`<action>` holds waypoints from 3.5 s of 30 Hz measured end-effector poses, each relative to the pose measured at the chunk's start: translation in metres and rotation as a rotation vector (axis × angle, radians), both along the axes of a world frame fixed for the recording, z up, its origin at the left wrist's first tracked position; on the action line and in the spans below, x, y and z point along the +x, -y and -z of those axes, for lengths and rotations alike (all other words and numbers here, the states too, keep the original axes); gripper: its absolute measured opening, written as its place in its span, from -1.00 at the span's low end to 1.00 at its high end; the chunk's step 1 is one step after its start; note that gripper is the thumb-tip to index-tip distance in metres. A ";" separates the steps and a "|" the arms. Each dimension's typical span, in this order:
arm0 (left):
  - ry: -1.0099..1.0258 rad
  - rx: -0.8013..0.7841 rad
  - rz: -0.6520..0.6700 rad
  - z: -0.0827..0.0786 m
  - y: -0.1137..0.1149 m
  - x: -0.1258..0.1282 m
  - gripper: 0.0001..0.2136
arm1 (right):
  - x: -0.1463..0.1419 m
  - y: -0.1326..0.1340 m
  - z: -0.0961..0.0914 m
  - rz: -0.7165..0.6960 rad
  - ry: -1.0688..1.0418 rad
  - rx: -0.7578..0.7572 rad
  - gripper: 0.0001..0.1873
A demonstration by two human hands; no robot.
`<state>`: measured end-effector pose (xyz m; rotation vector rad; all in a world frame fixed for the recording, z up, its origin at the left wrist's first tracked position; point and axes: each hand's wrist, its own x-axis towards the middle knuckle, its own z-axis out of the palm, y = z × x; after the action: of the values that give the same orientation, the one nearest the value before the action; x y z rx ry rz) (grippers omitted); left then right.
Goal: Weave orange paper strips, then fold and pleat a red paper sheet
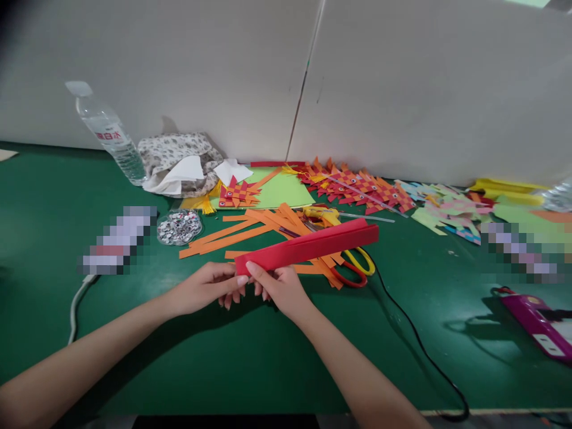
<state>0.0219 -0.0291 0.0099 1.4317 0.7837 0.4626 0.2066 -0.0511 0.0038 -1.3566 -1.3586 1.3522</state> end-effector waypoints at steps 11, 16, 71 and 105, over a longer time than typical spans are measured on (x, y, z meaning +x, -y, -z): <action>0.046 0.077 -0.092 -0.009 0.000 -0.004 -0.67 | -0.002 0.002 -0.006 0.034 -0.066 -0.077 -0.35; 0.043 0.054 -0.140 -0.003 -0.002 -0.005 -0.68 | 0.000 0.001 -0.002 0.048 -0.023 -0.039 -0.37; 0.045 0.360 -0.259 -0.003 -0.007 -0.010 -0.54 | 0.014 -0.014 -0.002 0.700 -0.272 0.107 -0.32; -0.357 1.320 -0.274 0.017 -0.017 -0.016 -0.82 | 0.014 -0.009 0.007 0.035 0.797 1.012 -0.86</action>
<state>0.0062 -0.0120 -0.0072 2.6882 1.0108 1.0625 0.2209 -0.0425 -0.0031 -1.1538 -2.0832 -0.0802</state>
